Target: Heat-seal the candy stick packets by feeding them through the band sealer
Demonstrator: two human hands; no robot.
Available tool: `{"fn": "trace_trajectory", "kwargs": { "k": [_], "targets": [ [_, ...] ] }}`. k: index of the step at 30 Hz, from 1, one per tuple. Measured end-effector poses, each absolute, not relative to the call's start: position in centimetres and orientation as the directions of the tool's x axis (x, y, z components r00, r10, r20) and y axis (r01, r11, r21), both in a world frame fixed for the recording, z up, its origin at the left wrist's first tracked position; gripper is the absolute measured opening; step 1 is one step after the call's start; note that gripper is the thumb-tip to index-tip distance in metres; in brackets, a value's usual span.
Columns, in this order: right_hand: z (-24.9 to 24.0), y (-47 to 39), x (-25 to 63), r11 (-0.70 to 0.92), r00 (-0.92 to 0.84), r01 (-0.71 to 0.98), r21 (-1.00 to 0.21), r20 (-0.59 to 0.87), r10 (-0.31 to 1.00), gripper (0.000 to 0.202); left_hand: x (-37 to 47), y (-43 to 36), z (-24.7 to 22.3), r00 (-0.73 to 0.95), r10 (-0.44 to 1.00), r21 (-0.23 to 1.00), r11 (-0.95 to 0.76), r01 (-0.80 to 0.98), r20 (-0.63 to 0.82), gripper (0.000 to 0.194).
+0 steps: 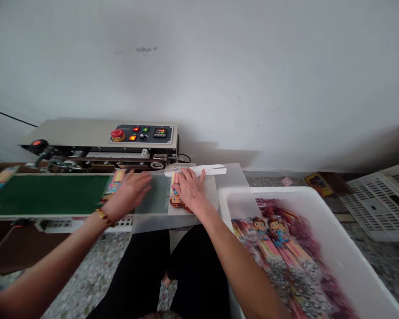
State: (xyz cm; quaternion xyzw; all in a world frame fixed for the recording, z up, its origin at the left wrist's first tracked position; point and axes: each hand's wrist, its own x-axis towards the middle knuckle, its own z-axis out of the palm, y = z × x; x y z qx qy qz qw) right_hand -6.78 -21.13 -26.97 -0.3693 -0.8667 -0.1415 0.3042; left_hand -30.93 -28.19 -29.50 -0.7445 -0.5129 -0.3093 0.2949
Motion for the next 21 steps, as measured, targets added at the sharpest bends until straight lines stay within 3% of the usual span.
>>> {"fn": "trace_trajectory", "kwargs": {
  "k": [2,6,9,15,21],
  "targets": [
    [-27.1,-21.2,-6.1,0.672,-0.521,0.740,0.002,0.634,0.572,0.036,-26.6,-27.0,-30.2,0.362,0.575,-0.127,-0.407,0.905,0.734,0.042],
    [-27.7,-21.1,-3.2,0.653,-0.532,0.756,0.030,0.609,0.588,0.042,-22.7,-24.9,-31.2,0.396,0.571,-0.139,-0.440,0.887,0.719,0.049],
    [-28.2,-20.8,-1.5,0.672,-0.589,0.736,0.086,0.571,0.572,0.044,-24.4,-24.7,-31.3,0.385,0.573,-0.136,-0.428,0.893,0.724,0.049],
    [-28.3,-20.4,-1.7,0.656,-0.558,0.753,0.056,0.583,0.590,0.042,-28.6,-26.1,-30.3,0.429,0.612,-0.151,-0.453,0.879,0.665,0.050],
    [-27.4,-20.9,-4.7,0.680,-0.583,0.729,0.078,0.592,0.556,0.039,-32.8,-27.7,-30.4,0.354,0.648,-0.119,-0.378,0.918,0.674,0.047]
  ]
}}
